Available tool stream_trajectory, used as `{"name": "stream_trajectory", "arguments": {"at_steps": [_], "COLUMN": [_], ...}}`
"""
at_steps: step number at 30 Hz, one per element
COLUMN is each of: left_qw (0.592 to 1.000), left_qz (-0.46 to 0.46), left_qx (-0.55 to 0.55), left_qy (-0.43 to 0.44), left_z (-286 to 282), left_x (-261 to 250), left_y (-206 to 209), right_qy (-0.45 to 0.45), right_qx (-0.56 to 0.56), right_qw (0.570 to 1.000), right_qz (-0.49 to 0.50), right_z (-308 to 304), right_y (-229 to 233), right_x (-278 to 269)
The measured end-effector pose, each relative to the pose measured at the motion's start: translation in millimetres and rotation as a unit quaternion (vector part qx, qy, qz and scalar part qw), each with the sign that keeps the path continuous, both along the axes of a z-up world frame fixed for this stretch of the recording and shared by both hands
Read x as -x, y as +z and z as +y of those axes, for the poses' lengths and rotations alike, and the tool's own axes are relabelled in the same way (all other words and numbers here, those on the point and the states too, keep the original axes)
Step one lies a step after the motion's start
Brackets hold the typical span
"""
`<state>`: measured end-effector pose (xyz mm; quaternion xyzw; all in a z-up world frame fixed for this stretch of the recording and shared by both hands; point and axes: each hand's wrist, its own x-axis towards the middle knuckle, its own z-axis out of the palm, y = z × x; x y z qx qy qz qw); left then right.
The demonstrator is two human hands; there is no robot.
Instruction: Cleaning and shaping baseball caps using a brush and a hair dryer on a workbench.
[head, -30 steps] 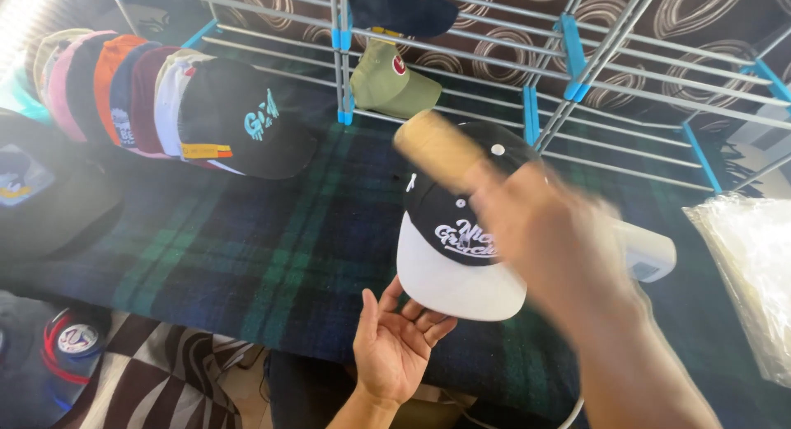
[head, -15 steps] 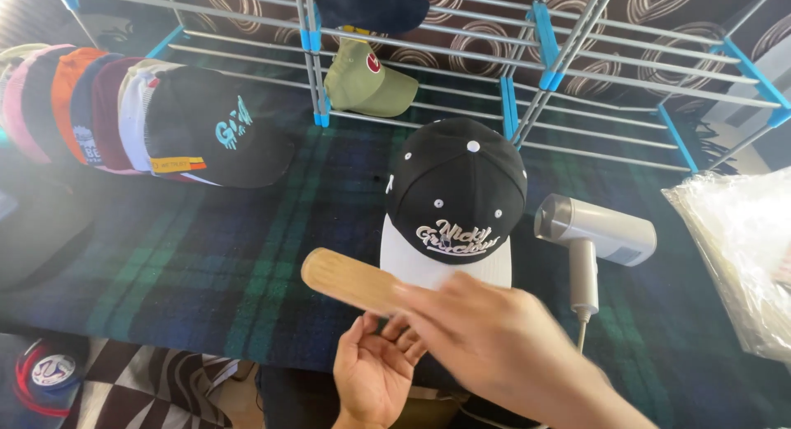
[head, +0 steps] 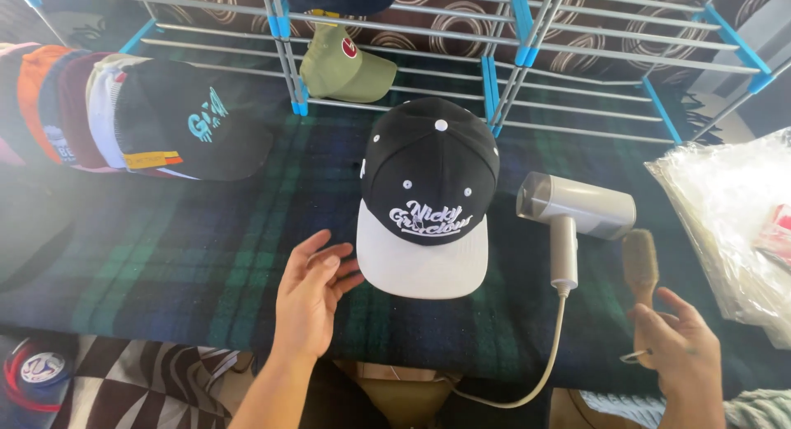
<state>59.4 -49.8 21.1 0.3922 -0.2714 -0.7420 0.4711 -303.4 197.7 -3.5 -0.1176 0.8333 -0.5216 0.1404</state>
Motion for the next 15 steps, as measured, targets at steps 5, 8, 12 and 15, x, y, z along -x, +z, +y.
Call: {"name": "stream_trajectory", "arguments": {"at_steps": [5, 8, 12, 15], "left_qw": [0.988, 0.98, 0.983, 0.973], "left_qz": [-0.128, -0.164, -0.144, -0.193], "left_qx": [0.046, 0.047, 0.056, 0.073], "left_qy": [-0.076, -0.099, -0.1, -0.104], "left_z": [-34, -60, -94, -123], "left_x": [19, 33, 51, 65], "left_y": [19, 23, 18, 8], "right_qy": [-0.012, 0.05, 0.022, 0.143], "right_qx": [-0.229, -0.417, -0.158, -0.204], "right_qw": [0.972, 0.892, 0.941, 0.966], "right_qz": [0.048, 0.167, 0.298, 0.074], "right_z": [-14, -9, -70, -145], "right_y": [5, -29, 38, 94], "right_x": [-1, 45, -23, -78]}}
